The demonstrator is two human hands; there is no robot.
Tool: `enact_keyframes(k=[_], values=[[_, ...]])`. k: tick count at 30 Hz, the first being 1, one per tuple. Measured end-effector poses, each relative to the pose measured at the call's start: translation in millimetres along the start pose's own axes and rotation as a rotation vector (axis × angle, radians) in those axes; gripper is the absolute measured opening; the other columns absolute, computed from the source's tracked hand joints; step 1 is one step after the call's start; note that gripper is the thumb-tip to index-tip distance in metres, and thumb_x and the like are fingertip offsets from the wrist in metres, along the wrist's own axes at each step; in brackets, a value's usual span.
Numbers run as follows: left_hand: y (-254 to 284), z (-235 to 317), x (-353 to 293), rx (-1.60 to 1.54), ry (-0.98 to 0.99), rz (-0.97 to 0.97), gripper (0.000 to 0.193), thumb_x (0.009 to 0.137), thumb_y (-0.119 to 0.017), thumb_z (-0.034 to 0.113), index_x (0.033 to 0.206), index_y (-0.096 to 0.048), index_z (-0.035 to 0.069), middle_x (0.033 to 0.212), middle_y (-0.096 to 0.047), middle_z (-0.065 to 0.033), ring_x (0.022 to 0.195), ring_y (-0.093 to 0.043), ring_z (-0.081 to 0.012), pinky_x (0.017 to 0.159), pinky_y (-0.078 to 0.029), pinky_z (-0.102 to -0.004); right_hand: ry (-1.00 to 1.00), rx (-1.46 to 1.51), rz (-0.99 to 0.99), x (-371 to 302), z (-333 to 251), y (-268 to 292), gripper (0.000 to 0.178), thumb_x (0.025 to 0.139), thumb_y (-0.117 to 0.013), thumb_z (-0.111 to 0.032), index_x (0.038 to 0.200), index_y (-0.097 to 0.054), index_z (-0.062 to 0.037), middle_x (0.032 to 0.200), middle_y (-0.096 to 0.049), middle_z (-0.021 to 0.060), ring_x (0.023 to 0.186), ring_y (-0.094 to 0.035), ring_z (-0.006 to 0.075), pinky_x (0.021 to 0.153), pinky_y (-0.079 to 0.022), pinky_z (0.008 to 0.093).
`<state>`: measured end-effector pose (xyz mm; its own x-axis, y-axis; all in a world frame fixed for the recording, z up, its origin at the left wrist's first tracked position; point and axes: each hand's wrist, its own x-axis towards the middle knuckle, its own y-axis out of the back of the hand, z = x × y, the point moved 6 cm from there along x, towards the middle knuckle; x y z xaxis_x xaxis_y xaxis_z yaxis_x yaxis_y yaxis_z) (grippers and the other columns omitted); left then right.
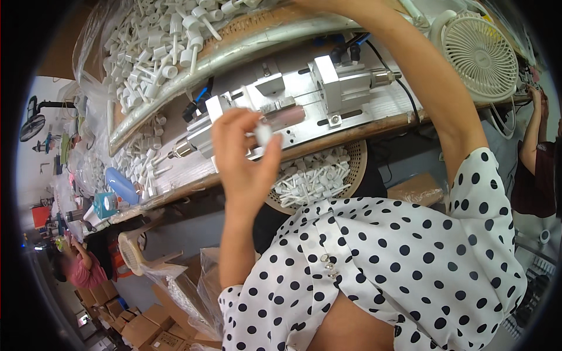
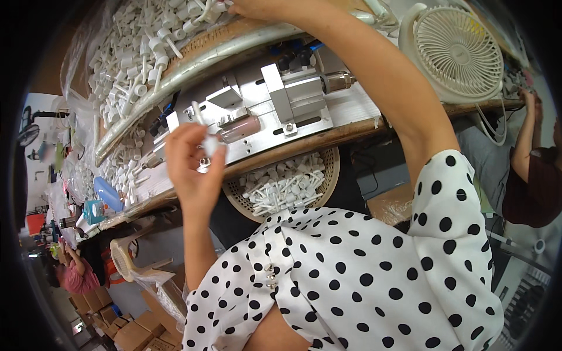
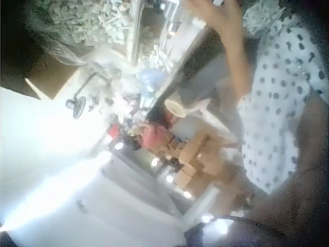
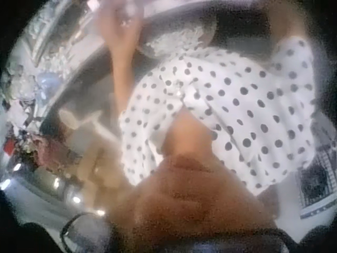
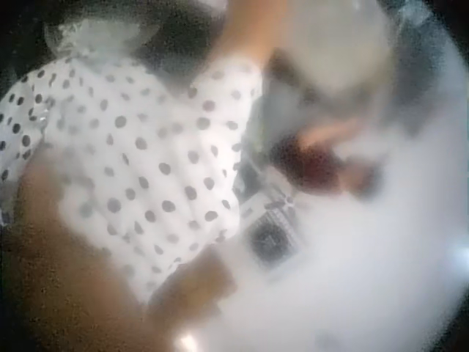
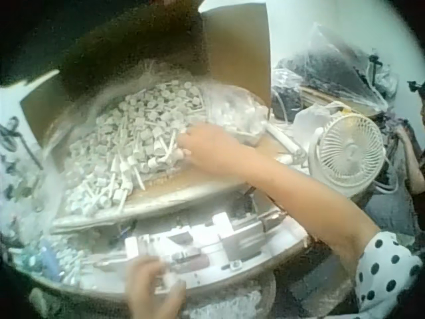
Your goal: Manually assemble small white plastic components using a pneumatic assembly press.
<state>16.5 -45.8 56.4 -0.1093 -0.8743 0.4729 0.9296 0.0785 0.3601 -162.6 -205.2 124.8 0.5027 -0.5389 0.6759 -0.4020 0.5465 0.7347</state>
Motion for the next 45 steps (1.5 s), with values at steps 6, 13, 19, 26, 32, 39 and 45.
enact_keyframes(k=[6, 13, 19, 26, 32, 39, 45], values=[[-22.5, -11.7, -19.9, 0.275, -0.080, -0.082, 0.025, 0.070, -0.067, 0.003, 0.094, -0.060, 0.001, 0.110, -0.052, -0.0113, 0.093, -0.055, -0.0198, 0.069, -0.048, -0.0272, -0.150, 0.198, -0.132, -20.9, -22.2, 25.8, 0.021, 0.073, -0.063, -0.024, 0.078, -0.064, -0.0032, 0.075, -0.061, 0.0164, 0.075, -0.058, 0.0305, 0.070, -0.045, 0.0383], [-41.3, -1.7, -14.9, 0.462, -0.182, -0.115, 0.028, 0.072, -0.064, 0.003, 0.099, -0.056, -0.001, 0.112, -0.052, -0.0172, 0.099, -0.052, -0.0322, 0.079, -0.044, -0.0363, -0.865, 0.830, -0.210, -56.5, 30.9, 11.5, 0.038, 0.082, -0.059, -0.037, 0.083, -0.065, 0.0003, 0.071, -0.064, 0.0062, 0.056, -0.057, 0.0128, 0.047, -0.042, 0.0237], [-46.8, 2.8, -15.5, 0.568, -0.191, -0.201, 0.030, 0.075, -0.060, 0.001, 0.103, -0.051, -0.004, 0.113, -0.048, -0.0191, 0.100, -0.050, -0.0351, 0.085, -0.041, -0.0398, -1.012, 0.998, -0.087, -77.2, 52.7, 20.5, 0.037, 0.083, -0.057, -0.038, 0.084, -0.064, -0.0010, 0.068, -0.062, 0.0054, 0.058, -0.057, 0.0113, 0.048, -0.042, 0.0226], [-23.7, 12.5, 35.5, 0.449, -0.298, -0.181, 0.018, 0.074, -0.067, 0.010, 0.090, -0.060, 0.002, 0.089, -0.059, -0.0105, 0.084, -0.056, -0.0226, 0.076, -0.044, -0.0324, -0.521, 0.841, -0.013, -89.0, -24.7, 67.8, 0.012, 0.072, -0.066, -0.009, 0.082, -0.063, -0.0021, 0.079, -0.063, 0.0055, 0.071, -0.060, 0.0155, 0.064, -0.048, 0.0267], [-9.3, -10.2, 149.8, 0.641, -0.551, -0.107, 0.019, 0.076, -0.057, 0.006, 0.095, -0.061, 0.004, 0.086, -0.060, -0.0117, 0.076, -0.058, -0.0228, 0.069, -0.045, -0.0318, 0.142, 0.673, 0.043, -98.3, -127.1, 35.9, 0.023, 0.065, -0.072, -0.020, 0.076, -0.058, -0.0055, 0.072, -0.058, 0.0043, 0.074, -0.057, 0.0195, 0.064, -0.047, 0.0304], [-4.9, -25.3, 170.1, 0.553, -0.389, -0.324, 0.019, 0.075, -0.059, 0.009, 0.093, -0.063, 0.005, 0.086, -0.060, -0.0110, 0.071, -0.057, -0.0205, 0.067, -0.045, -0.0309, 0.268, 0.384, -0.153, -100.8, -146.7, -2.8, 0.025, 0.062, -0.070, -0.022, 0.071, -0.053, -0.0053, 0.072, -0.057, 0.0071, 0.078, -0.057, 0.0222, 0.072, -0.045, 0.0331], [44.8, -18.3, 144.8, 0.151, 0.059, -0.197, 0.029, 0.077, -0.068, 0.023, 0.093, -0.064, -0.001, 0.069, -0.060, -0.0034, 0.059, -0.055, -0.0080, 0.054, -0.044, -0.0211, 0.202, 0.527, -0.208, -79.6, -134.6, 3.5, 0.026, 0.065, -0.070, -0.027, 0.076, -0.057, -0.0071, 0.069, -0.056, 0.0053, 0.073, -0.058, 0.0246, 0.065, -0.046, 0.0350]])
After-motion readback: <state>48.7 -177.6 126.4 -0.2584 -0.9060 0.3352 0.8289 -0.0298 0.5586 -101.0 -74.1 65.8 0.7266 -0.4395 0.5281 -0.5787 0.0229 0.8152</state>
